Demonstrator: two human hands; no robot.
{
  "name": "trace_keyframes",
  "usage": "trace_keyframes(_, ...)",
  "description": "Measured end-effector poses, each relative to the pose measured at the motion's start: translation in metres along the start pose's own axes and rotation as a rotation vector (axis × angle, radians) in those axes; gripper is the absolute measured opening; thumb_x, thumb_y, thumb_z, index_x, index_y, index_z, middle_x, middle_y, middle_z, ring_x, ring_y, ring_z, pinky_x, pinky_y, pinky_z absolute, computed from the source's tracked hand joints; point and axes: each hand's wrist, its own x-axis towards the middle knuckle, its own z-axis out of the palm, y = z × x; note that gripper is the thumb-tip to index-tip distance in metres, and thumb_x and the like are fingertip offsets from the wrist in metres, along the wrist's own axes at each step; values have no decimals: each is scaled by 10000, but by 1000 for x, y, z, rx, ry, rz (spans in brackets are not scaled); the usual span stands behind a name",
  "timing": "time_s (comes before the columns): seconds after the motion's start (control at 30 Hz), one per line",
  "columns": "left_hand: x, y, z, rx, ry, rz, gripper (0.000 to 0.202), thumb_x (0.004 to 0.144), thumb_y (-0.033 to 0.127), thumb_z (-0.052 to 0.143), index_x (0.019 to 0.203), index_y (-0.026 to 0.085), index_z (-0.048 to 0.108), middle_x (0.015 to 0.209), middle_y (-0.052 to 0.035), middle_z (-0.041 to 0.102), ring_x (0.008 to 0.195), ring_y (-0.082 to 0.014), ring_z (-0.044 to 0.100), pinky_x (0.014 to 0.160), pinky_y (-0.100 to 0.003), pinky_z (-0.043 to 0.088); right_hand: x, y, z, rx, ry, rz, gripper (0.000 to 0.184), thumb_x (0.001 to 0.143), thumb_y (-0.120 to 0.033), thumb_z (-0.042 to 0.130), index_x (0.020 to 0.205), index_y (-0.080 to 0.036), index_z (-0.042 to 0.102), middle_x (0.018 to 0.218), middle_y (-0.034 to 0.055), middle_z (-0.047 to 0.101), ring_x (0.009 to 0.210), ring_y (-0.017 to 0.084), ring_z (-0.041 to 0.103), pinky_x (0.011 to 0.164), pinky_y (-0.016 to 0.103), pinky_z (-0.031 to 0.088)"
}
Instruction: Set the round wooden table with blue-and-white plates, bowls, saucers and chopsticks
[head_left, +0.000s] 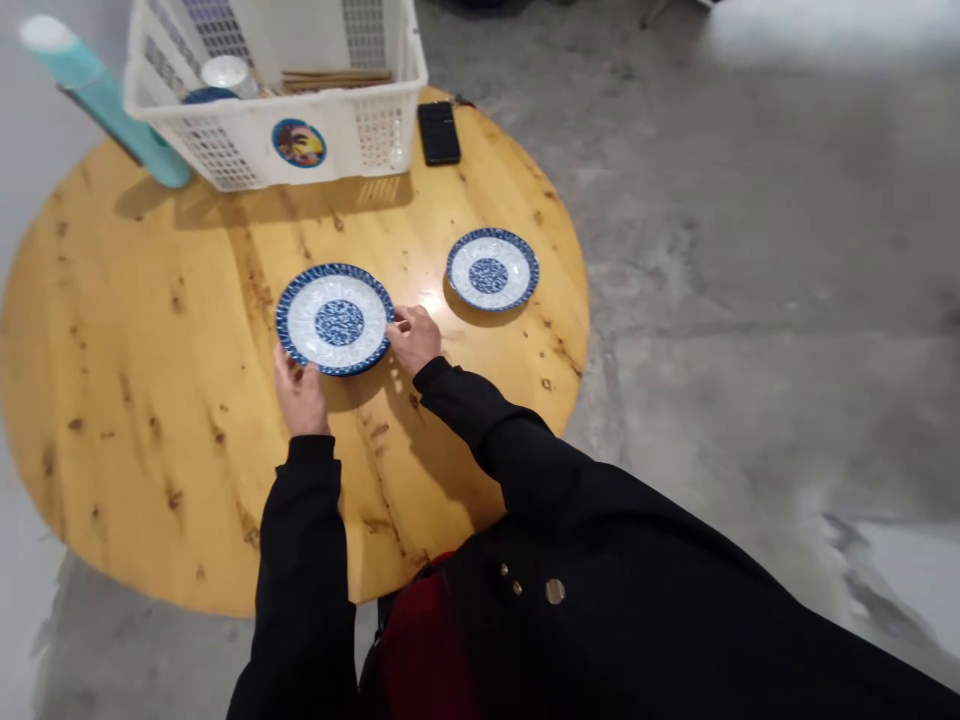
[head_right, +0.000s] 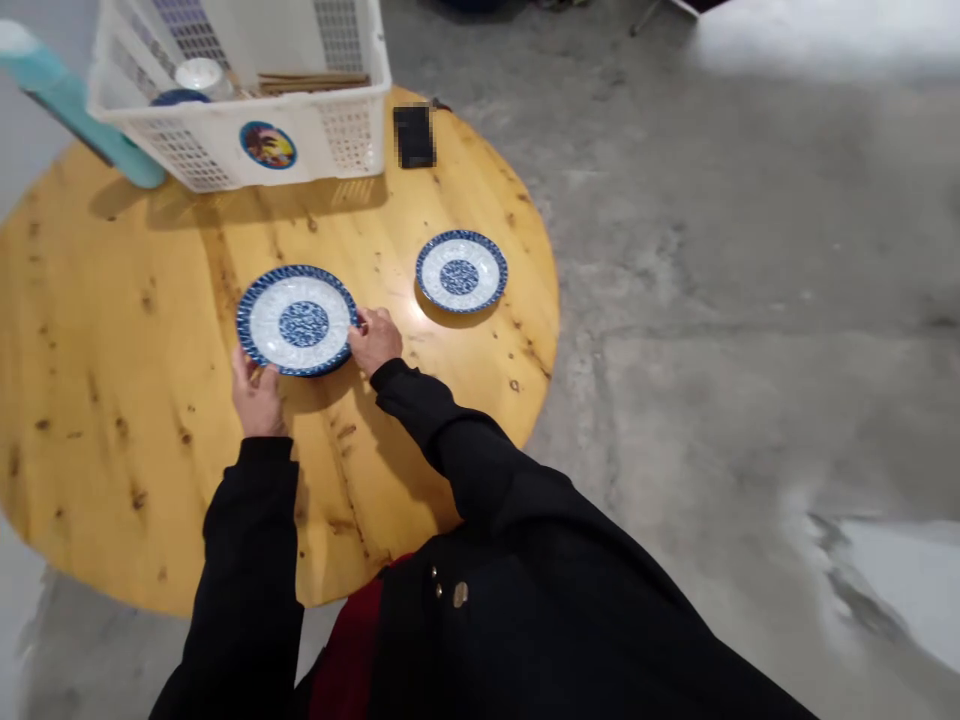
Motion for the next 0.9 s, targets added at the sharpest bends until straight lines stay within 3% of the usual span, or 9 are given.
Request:
trace_keyframes(0.13,-17,40,-16,-198,-78,-118,858,835,402,643,1550,257,191,1203,-104,613,962,-186,643,828,-336,575,-41,-11,-8,341,55,21,270,824,-220,538,1092,-191,540,1085,61,624,795,148,657,781,306,558)
trace_keyframes(0.27,-52,58,-35,-212,-160,-207,877,761,371,721,1524,241,308,899,-12,605,747,-123,600,713,-266,580,-103,-7,-28,590,-2,205,308,800,-247,543,1097,-204,472,1018,37,627,607,108,618,556,261,542)
trace_keyframes(0.37,-81,53,-45,-174,-277,-291,843,735,334,741,1493,214,390,767,23,550,660,-99,552,640,-219,558,-155,5,-43,658,-29,290,364,763,-260,543,1117,-190,492,957,22,635,550,98,593,495,249,533)
trace_keyframes(0.57,-124,24,-56,-120,-493,-373,794,741,305,700,1476,199,420,846,-18,627,640,-102,558,572,-199,520,-238,30,-52,624,1,440,313,718,-288,537,1014,-187,559,692,-55,555,528,86,538,532,247,576)
trace_keyframes(0.7,-128,12,-58,-104,-569,-369,728,740,284,671,1434,199,470,796,-1,626,590,-92,518,563,-203,493,-259,39,-40,614,22,499,266,697,-294,548,941,-187,554,656,-59,542,527,94,543,523,250,576)
trace_keyframes(0.9,-116,5,-58,-32,-605,-293,703,735,242,609,1423,174,479,762,15,611,579,-91,492,571,-210,466,-260,42,-24,610,55,552,181,693,-213,536,873,-202,517,646,-52,577,522,106,594,501,227,557)
